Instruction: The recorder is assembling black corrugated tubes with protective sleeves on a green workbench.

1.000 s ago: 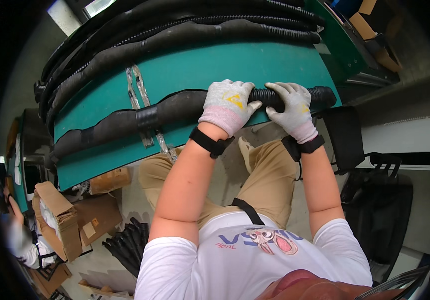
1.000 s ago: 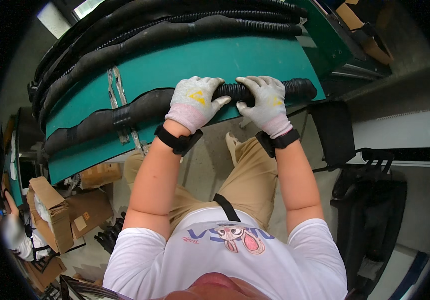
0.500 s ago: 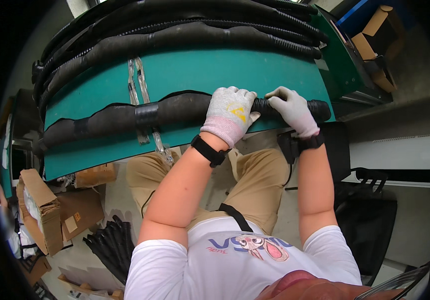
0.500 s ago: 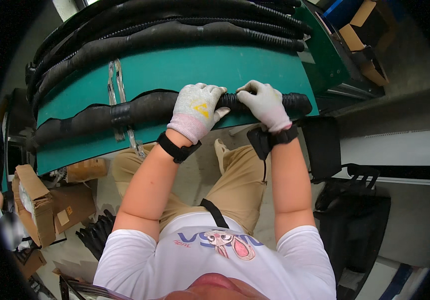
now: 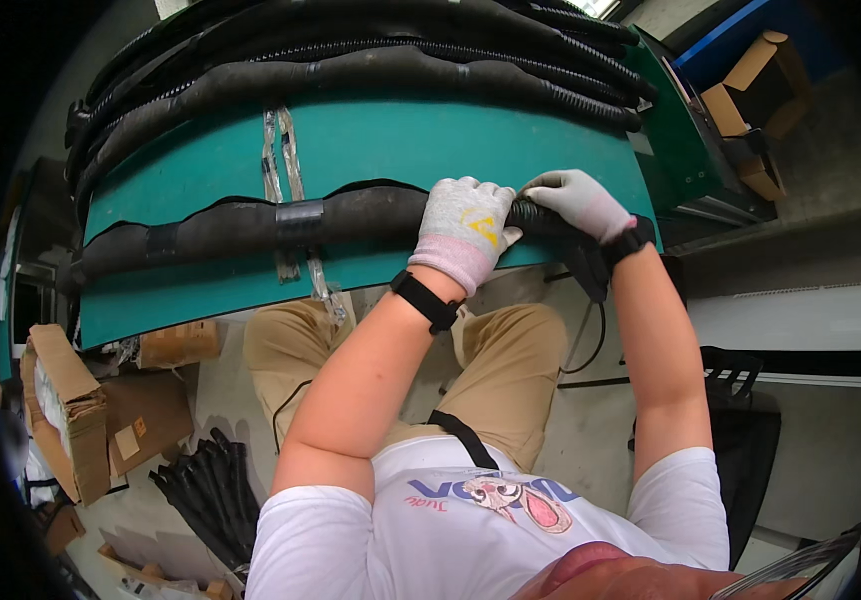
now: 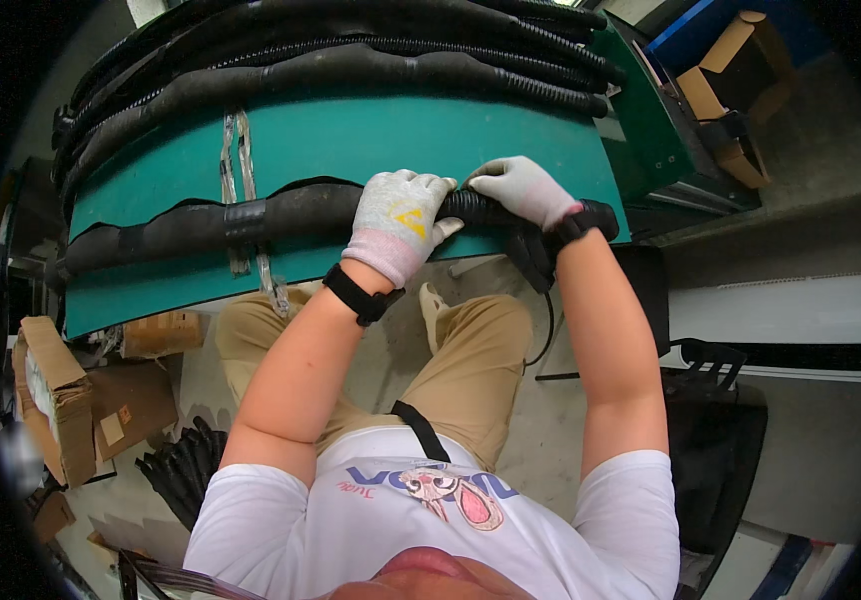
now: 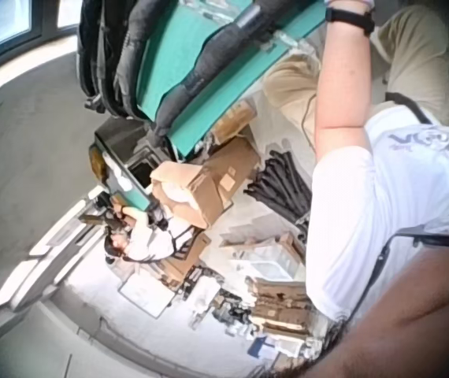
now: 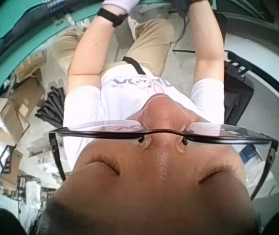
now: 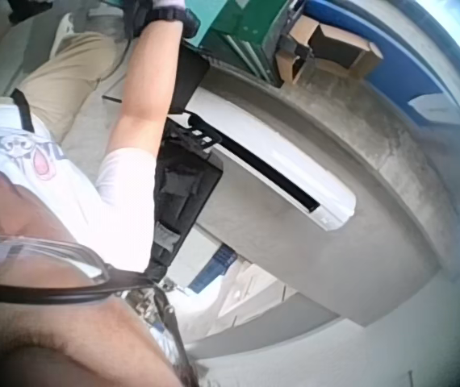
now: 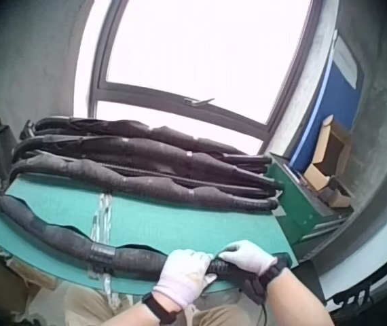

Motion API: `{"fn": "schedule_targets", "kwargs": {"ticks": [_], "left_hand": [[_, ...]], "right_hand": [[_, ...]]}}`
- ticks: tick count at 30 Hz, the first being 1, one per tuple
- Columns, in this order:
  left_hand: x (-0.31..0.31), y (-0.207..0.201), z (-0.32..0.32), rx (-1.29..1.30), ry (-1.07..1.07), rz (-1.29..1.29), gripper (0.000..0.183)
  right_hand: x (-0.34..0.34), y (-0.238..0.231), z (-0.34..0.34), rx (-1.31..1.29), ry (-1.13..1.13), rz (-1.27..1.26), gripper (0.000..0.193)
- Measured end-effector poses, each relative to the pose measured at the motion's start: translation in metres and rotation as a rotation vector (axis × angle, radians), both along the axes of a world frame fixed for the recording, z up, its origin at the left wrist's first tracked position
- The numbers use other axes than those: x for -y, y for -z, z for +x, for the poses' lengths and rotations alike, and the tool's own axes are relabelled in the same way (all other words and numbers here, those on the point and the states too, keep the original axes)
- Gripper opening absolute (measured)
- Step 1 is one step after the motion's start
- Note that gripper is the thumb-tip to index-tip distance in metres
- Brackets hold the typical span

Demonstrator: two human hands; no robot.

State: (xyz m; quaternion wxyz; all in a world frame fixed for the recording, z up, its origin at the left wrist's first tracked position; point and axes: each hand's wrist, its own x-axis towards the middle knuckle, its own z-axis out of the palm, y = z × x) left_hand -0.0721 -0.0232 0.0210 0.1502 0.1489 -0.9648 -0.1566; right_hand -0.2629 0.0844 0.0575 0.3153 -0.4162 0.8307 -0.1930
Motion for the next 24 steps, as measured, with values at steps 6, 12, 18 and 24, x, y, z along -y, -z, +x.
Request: {"fn": "schedule_targets", "kwargs": {"ticks": [6, 12, 18, 24], "left_hand": [[0.004, 0.002, -0.001, -0.013, 0.039, 0.005, 0.044], [0.005, 0.004, 0.0, -0.03, 0.065, -0.018, 0.045], [0.006, 0.004, 0.001, -0.01, 0.064, -0.036, 0.046], [0.007, -0.001, -0.001, 0.053, 0.055, -0.022, 0.046]], "right_hand": [[-0.045, -0.002, 0.033, -0.376, -0.22, -0.367, 0.036], [-0.051, 0.005, 0.055, -0.664, -0.251, -0.426, 0.049], [-0.031, -0.021, 0.044, -0.621, -0.372, -0.332, 0.039], [-0.024, -0.029, 0.048, -0.889, -0.684, -0.384, 0.035]]}}
